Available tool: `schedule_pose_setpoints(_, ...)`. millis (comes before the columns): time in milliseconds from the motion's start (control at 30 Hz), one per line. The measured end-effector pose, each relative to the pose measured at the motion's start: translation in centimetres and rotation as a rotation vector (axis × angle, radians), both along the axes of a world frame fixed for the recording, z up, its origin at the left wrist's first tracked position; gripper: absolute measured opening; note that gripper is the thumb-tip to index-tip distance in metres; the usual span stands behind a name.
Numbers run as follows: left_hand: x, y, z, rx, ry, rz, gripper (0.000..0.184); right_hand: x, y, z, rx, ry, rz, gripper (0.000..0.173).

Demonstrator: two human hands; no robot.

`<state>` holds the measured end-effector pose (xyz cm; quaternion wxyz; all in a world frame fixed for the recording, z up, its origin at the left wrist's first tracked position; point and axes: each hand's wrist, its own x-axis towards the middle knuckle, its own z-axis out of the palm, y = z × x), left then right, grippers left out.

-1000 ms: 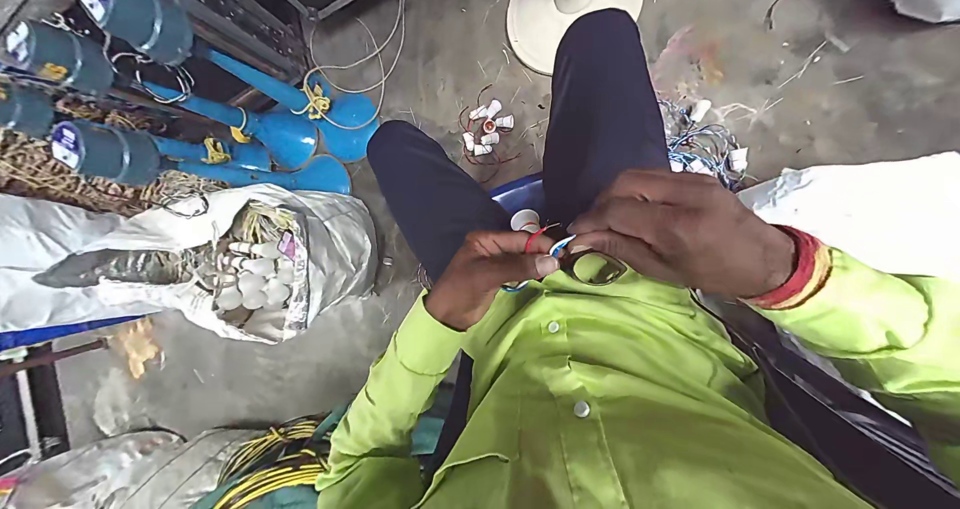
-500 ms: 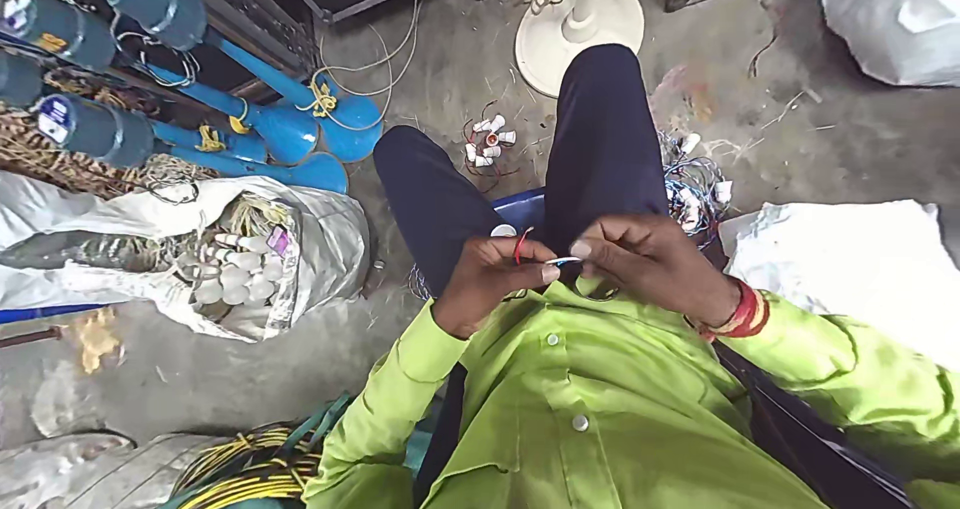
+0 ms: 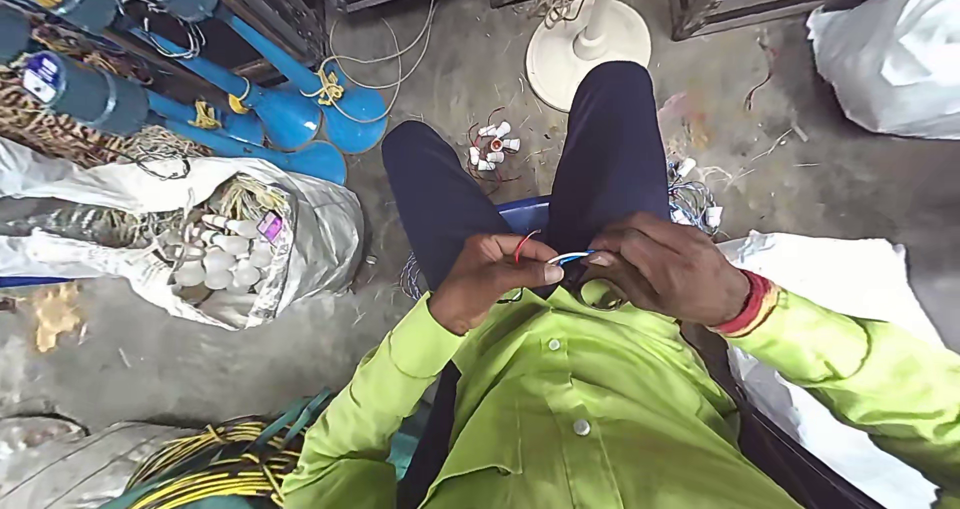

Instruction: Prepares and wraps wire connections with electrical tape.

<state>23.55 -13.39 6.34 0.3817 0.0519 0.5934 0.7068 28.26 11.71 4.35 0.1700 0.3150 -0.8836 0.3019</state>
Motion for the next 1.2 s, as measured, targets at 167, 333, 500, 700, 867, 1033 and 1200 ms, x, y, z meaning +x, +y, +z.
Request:
schedule_pose_setpoints(167, -0.2, 0.2, 0.5, -0.017, 0.175, -0.028, 0.012, 0.8, -0.3, 0.4, 0.019, -0.163, -0.010, 0.035)
schedule_pose_setpoints(333, 0.0, 0.6, -0.3, 0.006, 0.201, -0.068, 0.011, 2.0, -1.4, 0.0, -0.058, -0.213, -0.027, 0.036)
schedule_pose_setpoints(500, 0.1, 0.7, -0.2, -0.002, 0.132, -0.115, 0.011, 1.6, -1.4, 1.1, -0.528, -0.733, -0.038, 0.035)
schedule_pose_setpoints(700, -0.3, 0.8, -0.7, 0.099, 0.037, -0.384, 0.007, 1.2, -2.0, 0.3, -0.713, -0.916, -0.102, 0.041)
schedule_pose_setpoints(867, -0.3, -0.2, -2.2, 0.251, -0.167, -0.310, 0.013, 0.6, -1.0, -0.5, -0.468, -0.717, -0.110, 0.018)
schedule_pose_setpoints(1033, -0.6, 0.0, -1.6, 0.283, -0.367, -0.119, 0.019, 0.6, -0.3, -0.2, -0.202, -0.177, 0.060, 0.022)
schedule_pose_setpoints(1200, -1.1, 0.0, -1.6, 0.297, -0.451, -0.125, 0.020, 0.6, -0.5, -0.6, -0.005, 0.009, 0.003, 0.022)
